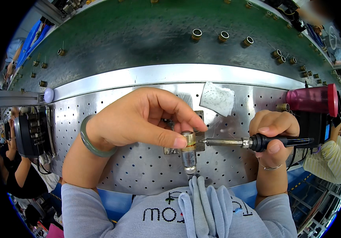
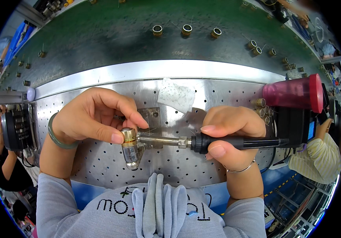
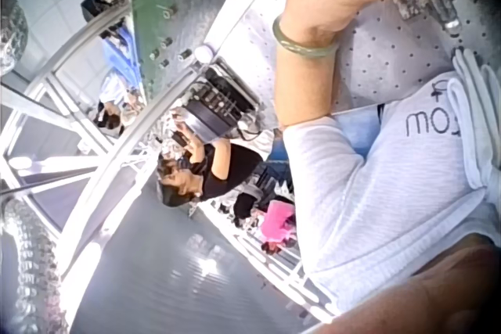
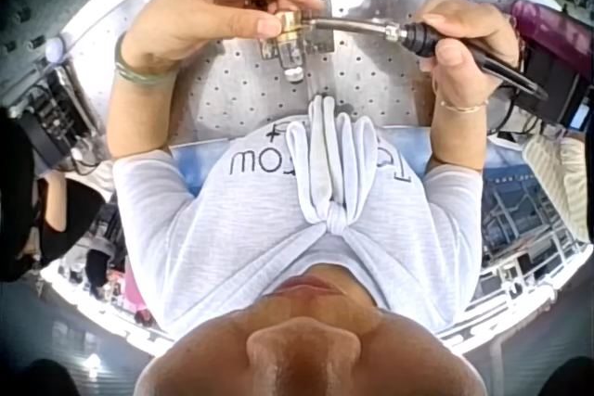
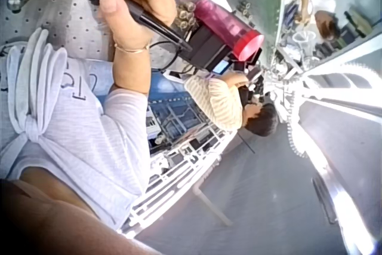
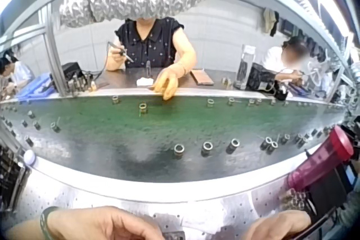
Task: The person uses a soldering iron to apply solder to small cylindrical metal components held in a fixture on a perforated metal workbench. They repeatedly pick up components, solder them, and place them on the table.
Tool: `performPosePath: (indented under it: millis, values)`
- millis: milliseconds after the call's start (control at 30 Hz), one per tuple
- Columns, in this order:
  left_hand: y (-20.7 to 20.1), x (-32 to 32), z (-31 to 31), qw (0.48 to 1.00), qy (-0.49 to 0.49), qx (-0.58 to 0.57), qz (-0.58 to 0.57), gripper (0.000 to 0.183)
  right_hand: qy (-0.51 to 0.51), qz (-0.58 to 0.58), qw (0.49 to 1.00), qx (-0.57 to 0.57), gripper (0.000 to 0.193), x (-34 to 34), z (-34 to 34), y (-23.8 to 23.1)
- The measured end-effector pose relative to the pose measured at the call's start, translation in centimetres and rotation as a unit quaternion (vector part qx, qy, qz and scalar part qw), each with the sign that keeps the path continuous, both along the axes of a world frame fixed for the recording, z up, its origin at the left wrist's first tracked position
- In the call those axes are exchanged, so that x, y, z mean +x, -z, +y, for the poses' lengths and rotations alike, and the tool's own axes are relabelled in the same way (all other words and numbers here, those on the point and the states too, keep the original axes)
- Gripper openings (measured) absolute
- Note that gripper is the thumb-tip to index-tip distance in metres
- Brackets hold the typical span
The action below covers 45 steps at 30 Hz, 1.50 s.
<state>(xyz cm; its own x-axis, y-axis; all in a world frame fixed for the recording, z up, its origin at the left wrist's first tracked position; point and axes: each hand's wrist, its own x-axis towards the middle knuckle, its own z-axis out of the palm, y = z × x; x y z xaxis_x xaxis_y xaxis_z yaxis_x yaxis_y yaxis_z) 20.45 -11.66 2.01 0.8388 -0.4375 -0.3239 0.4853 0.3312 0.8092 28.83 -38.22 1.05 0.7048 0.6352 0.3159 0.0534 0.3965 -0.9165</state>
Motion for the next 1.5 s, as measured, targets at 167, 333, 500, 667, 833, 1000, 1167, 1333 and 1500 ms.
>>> performPosePath:
  millis: [167,333,500,667,833,1000,1167,1333,1500]
  values:
    - [0.5,0.1,0.1,1.000,0.011,-0.007,-0.004,0.030,-0.019,-0.046,0.999,0.006,0.024,0.1,0.3,0.1]
    - [0.6,0.2,0.0,1.000,0.012,-0.007,0.004,0.030,-0.033,-0.068,0.997,0.012,0.024,0.3,0.6,0.0]
    - [0.7,0.2,0.0,1.000,0.013,0.003,0.008,0.028,-0.030,-0.057,0.998,0.011,0.023,0.2,0.5,0.0]
    - [0.6,0.2,0.0,1.000,0.013,0.006,0.017,0.026,-0.036,-0.040,0.999,0.010,0.023,0.1,0.3,-0.2]
    - [0.6,0.3,0.0,1.000,0.013,0.004,0.025,0.026,-0.002,-0.058,0.998,0.003,0.024,0.1,0.3,-0.2]
    - [0.7,0.3,-0.2,1.000,0.012,0.005,0.022,0.026,-0.008,-0.038,0.999,-0.004,0.024,0.1,0.0,-0.3]
    - [0.6,0.5,-0.2,1.000,0.016,0.009,0.023,0.026,-0.001,-0.041,0.999,-0.024,0.024,0.0,0.0,-0.3]
    - [0.8,0.4,-0.3,1.000,0.014,0.004,0.006,0.025,0.043,-0.030,0.998,-0.017,0.024,-0.1,-0.2,-0.1]
    - [0.8,1.0,0.1,0.999,-0.037,0.004,0.007,0.028,0.038,-0.006,0.999,-0.010,0.022,0.2,-0.6,-0.2]
